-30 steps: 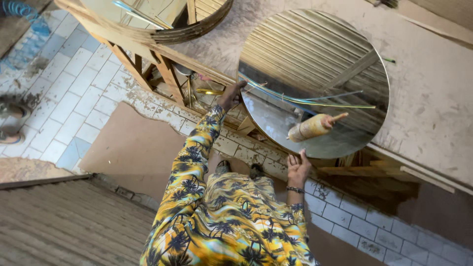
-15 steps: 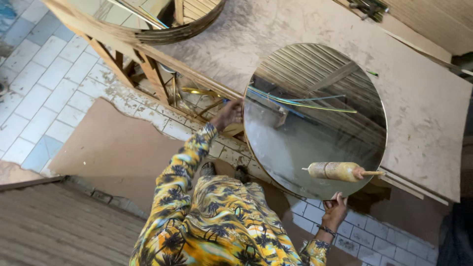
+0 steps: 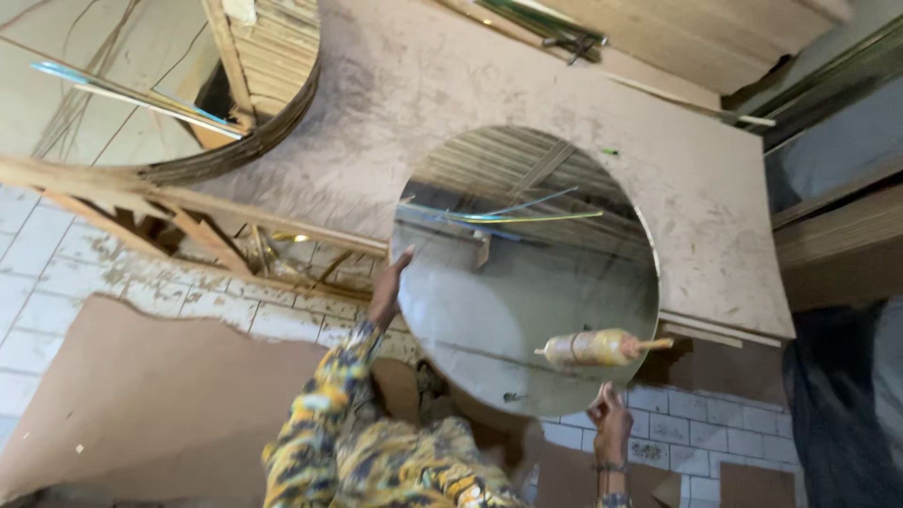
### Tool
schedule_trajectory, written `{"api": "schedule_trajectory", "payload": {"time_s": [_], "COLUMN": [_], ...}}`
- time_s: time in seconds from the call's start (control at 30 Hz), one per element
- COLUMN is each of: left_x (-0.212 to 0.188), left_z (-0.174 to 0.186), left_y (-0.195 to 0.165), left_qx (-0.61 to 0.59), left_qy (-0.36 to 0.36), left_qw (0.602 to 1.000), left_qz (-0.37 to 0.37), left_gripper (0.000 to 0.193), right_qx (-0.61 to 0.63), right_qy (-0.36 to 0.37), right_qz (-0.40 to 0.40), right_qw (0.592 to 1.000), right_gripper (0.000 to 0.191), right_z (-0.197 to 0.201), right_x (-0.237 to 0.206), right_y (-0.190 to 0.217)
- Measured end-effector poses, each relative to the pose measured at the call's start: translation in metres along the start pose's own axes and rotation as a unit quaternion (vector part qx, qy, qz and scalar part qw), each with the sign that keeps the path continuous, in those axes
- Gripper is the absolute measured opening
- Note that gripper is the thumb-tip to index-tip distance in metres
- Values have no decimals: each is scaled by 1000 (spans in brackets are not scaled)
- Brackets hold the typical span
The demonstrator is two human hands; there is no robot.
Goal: The person holds a wooden mallet and taps along the edges of round mirror frames resting on a workbench, repositioning the round mirrors and leaning over them to check the edges between taps. They work on one mirror, then move to another round mirror on the bench and continue tapping its frame edge.
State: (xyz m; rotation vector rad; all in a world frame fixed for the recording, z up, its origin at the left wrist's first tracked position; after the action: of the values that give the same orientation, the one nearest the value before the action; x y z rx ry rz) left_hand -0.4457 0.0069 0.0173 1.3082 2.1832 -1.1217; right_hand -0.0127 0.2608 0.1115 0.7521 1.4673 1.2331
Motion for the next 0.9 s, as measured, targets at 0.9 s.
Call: {"api": "schedule_trajectory", "payload": {"time_s": [0.9], "left_x": [-111], "left_z": [-13], "left_y": [181], "left_qx": [-157], "left_qy": [-312], "left_qw": [895], "left_qz": [-277], "left_gripper": [58], "right_qx": [-41], "right_qy": [134], "right_qz": [-14], "right_qw": [990], "right_gripper": [81], "right_z": [-6], "right_x": [78], "right_y": [-35]}}
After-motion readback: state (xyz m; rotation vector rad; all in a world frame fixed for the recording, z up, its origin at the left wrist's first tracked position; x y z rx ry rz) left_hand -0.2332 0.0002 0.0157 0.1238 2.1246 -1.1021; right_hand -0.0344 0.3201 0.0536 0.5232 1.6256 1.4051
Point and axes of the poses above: each hand's wrist, its own x-axis towards the middle knuckle, its own z-axis out of the back of the hand, y = z × x, the point moved 3 cm from there along x, towards the middle knuckle, and after that the axes turned 7 degrees about z, right-handed, at the moved point
